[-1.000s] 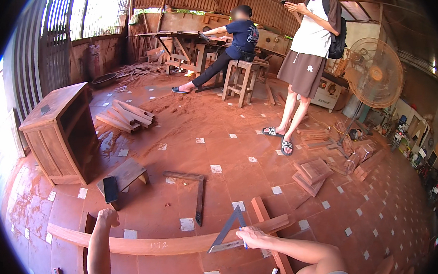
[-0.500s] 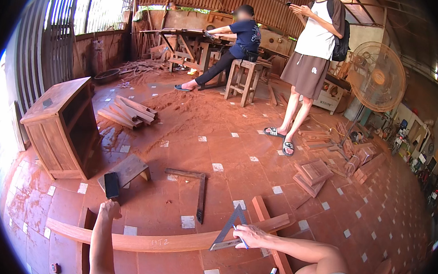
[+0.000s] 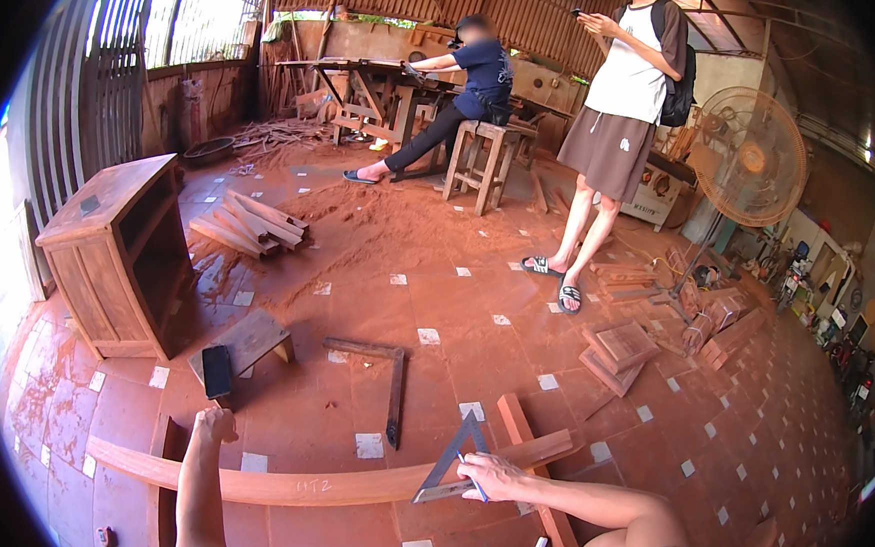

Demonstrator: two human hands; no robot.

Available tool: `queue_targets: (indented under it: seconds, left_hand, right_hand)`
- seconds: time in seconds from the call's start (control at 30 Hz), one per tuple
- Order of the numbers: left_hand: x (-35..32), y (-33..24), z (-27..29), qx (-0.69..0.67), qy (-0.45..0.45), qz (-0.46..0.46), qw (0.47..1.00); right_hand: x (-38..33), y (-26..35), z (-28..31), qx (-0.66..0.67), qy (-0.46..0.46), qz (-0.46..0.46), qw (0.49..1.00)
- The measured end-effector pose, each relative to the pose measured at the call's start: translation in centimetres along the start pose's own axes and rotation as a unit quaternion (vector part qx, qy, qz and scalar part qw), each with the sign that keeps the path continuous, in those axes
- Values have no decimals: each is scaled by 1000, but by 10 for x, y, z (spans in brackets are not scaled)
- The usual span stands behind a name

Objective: The person sits on the floor and uses a set square and a blue pen to measure and mark lines on a long wooden plank. They repeatedly reposition the set square to draw perpendicular lines and write numbers on the wood.

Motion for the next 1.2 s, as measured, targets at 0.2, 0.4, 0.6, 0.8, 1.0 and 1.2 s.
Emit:
queue_targets:
  seconds: [0.2,0.4,0.6,0.8,1.0,1.2]
  left_hand:
    - [-1,-4,3,-6,-12,-6,1000]
    - [-9,-8,10,-9,-18,-24,1000]
    - [-1,-4,5,0,-10,-17,1000]
    - [5,-4,1,11,-23,-16,1000]
    - [7,-5,1,5,-23,-27,999]
    - [7,-7,4,5,-5,-22,1000]
  right_hand:
    - [-1,0,1,20,10,-22,1000]
    - [-1,-1,0,16,15,-21,1000]
    - [-1,0,2,3,-17,9,1000]
    - [-1,0,1,19,13,-19,1000]
    - [0,2,2,22,22,-26,999]
    - [-3,1,1,20,9,-16,1000]
Point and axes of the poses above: each hand's wrist, its own x-axis towards the middle knuckle, its own z-axis out of the back of the hand, y = z × x, the point moved 7 cm from there along x, towards the middle knuckle, and after that the axes turned 7 degrees about y, right-handed, at the moved point
